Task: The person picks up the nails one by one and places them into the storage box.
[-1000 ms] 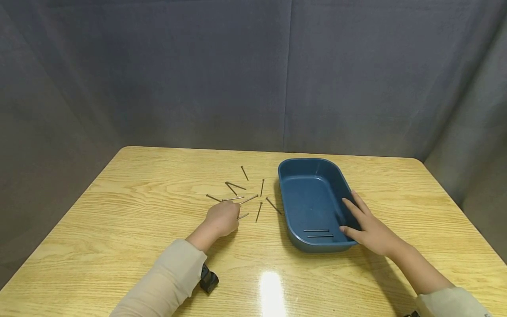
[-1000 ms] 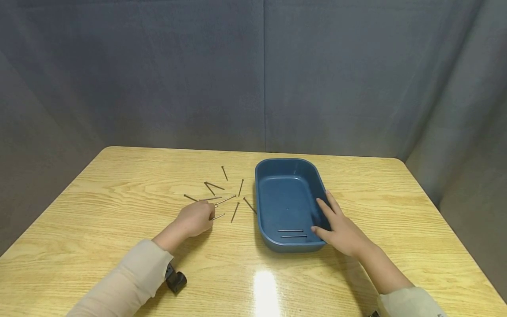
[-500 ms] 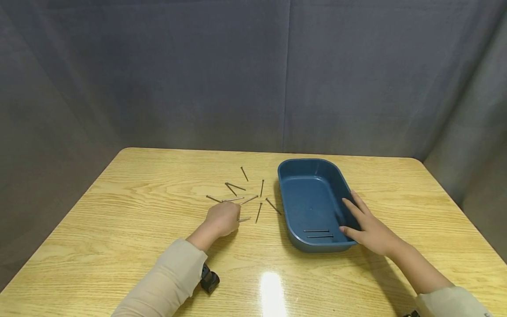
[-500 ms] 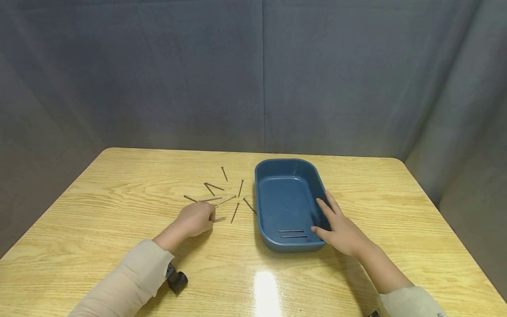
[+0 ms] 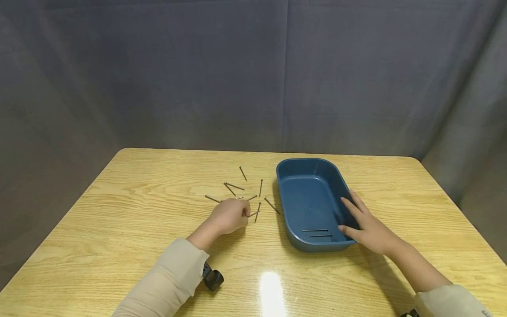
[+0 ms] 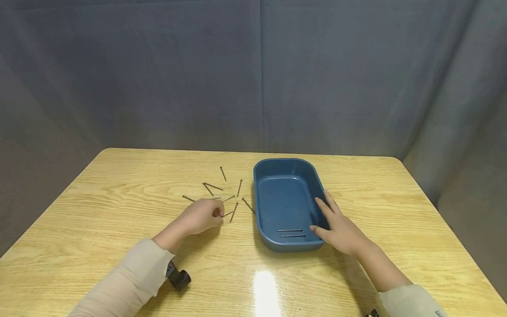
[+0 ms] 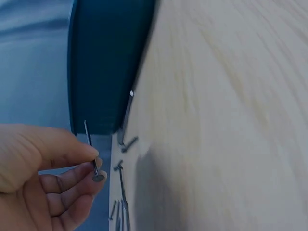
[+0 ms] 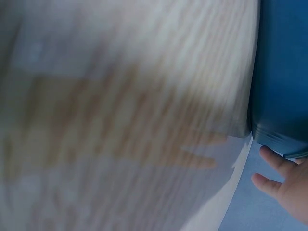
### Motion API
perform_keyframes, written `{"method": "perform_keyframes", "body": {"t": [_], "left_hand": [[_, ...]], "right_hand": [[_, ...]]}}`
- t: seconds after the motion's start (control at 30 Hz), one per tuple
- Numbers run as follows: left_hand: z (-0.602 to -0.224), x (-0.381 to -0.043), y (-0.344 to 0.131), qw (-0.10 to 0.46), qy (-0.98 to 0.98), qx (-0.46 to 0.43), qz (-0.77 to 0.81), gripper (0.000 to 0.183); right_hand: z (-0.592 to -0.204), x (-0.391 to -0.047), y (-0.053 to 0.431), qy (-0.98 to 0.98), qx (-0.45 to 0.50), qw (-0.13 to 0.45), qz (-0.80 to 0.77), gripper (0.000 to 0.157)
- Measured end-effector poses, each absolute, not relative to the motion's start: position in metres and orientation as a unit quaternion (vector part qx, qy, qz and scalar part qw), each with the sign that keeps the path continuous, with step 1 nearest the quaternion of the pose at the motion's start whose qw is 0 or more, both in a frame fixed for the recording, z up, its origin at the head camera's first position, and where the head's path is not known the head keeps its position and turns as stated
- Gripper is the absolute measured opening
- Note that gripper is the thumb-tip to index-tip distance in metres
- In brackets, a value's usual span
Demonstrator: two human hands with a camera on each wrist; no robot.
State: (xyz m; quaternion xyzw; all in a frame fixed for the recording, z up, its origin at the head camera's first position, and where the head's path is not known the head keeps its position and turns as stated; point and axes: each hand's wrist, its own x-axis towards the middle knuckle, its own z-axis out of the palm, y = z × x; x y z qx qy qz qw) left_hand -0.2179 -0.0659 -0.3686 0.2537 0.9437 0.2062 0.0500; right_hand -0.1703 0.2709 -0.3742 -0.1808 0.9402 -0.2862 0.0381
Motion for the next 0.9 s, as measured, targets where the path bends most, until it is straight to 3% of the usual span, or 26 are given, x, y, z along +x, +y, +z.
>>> {"method": "perform_keyframes", "body": {"t": [0.9], "left_hand": [[-0.341,-0.21,-0.015,0.06,0.897,0.335,0.282,0.007]], "right_hand": [[-0.375,-0.17,0.271,0.942,-0.178,0.037,-0.283,0.07]]}}
